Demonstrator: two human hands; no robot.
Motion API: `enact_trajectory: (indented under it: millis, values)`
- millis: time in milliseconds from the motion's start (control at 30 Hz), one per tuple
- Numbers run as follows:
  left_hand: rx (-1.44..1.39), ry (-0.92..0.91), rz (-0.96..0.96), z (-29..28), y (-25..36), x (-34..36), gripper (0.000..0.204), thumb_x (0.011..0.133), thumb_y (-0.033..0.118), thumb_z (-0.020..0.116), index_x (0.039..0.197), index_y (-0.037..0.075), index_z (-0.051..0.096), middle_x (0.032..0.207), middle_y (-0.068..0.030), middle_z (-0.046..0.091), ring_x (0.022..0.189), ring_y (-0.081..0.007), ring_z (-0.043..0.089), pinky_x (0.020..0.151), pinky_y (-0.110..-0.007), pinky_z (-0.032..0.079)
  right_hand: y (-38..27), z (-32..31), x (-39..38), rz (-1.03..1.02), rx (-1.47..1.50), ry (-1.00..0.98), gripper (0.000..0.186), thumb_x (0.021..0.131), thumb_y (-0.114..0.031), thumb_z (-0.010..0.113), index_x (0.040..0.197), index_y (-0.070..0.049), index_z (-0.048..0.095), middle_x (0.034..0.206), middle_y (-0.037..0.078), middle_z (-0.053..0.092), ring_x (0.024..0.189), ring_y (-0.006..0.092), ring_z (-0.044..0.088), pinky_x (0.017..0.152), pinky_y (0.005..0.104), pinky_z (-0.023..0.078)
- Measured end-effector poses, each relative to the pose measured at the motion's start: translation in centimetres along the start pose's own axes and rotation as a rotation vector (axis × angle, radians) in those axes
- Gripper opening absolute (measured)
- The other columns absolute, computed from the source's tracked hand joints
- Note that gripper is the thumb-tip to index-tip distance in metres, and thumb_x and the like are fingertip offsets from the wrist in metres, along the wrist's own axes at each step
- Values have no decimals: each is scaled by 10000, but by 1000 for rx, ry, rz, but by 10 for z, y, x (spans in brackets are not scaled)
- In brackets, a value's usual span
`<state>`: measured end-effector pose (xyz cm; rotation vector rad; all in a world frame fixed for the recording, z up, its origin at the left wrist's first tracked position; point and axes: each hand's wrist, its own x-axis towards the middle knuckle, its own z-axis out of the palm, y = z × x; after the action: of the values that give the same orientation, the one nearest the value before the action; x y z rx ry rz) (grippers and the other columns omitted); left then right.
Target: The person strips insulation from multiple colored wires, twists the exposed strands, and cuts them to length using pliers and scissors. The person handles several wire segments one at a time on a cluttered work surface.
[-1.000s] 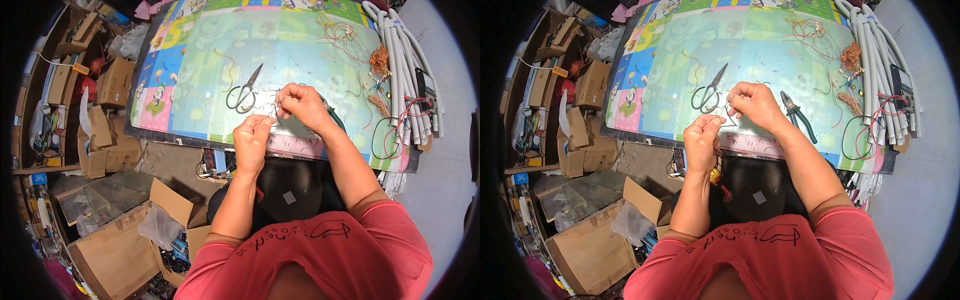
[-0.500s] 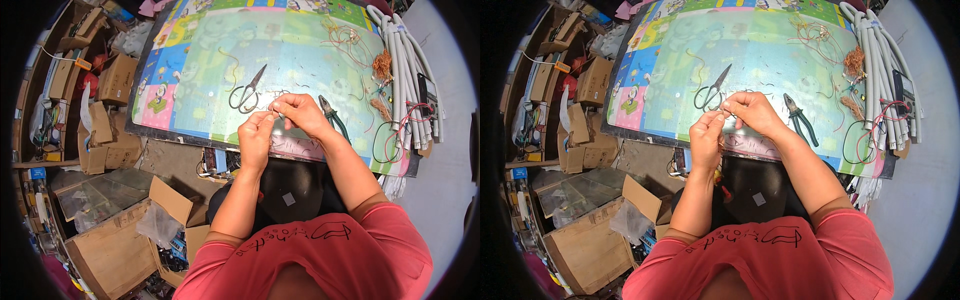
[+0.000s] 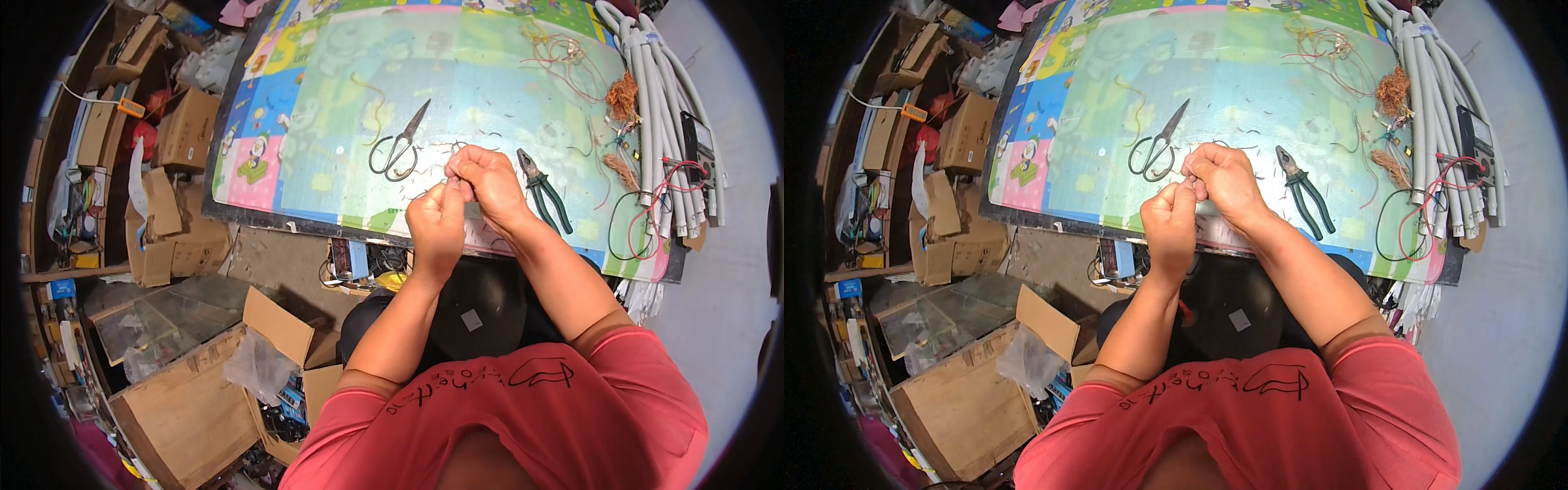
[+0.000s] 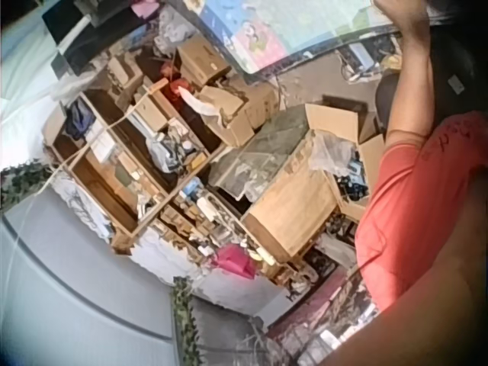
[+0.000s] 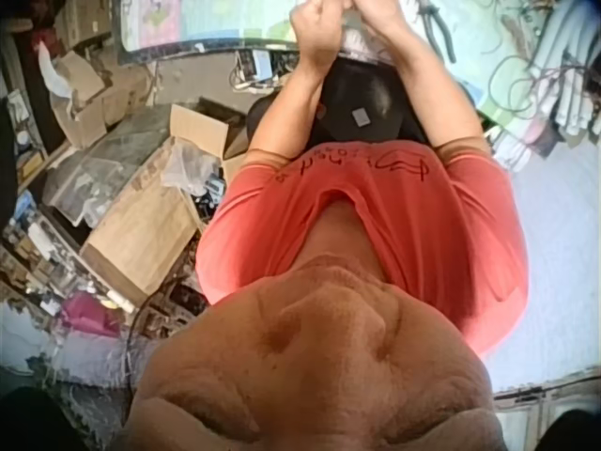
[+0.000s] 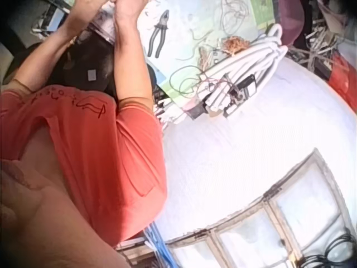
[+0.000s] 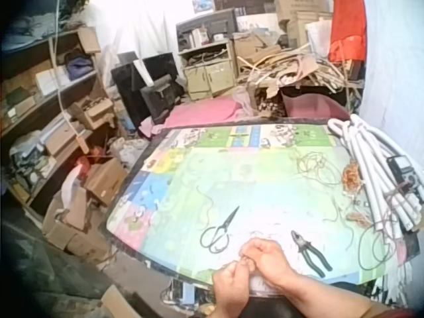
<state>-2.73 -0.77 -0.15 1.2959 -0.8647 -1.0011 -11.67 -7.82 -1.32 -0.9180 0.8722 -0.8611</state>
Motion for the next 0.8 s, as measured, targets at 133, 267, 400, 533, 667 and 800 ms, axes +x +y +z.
enact_trajectory:
  millis: [133,267,400,533,667,800]
  values:
    - [63,-17,48,2,-3,-1,349,924,92,510,592,55,408,544,83,338,532,-14,280,444,-241,214,-5,-1,1,-21,62,72,147,854,-47,526,762,36,605,714,70,589,539,84,448,522,230,367]
    - [93,-21,38,8,-1,-2,366,919,88,512,586,58,363,544,80,313,539,-21,265,447,-247,211,-8,-7,2,-17,64,95,142,851,-40,526,762,35,608,734,77,593,548,82,429,532,224,355]
    - [155,-27,57,9,-1,-4,369,911,87,518,585,44,351,538,55,286,546,-34,255,447,-263,214,-13,-12,5,-15,105,93,128,848,-28,528,769,36,606,733,78,593,549,81,416,536,222,350]
    - [187,-20,82,10,-7,-6,372,897,77,524,581,38,332,538,41,270,547,-42,249,447,-276,215,-15,-15,6,-9,149,131,115,843,-18,526,777,35,603,729,75,590,546,80,401,535,221,347]
    - [207,-28,72,12,-4,-10,378,890,59,519,576,53,310,556,64,278,555,-35,246,456,-269,207,-16,-20,7,-12,163,148,111,840,-15,526,774,29,604,730,69,591,542,75,399,529,221,342]
    - [231,-33,95,12,-4,-13,377,885,56,523,577,53,306,552,65,271,549,-36,242,451,-269,204,-17,-25,9,-7,159,162,108,842,-21,533,778,22,608,739,64,596,539,70,401,523,217,338]
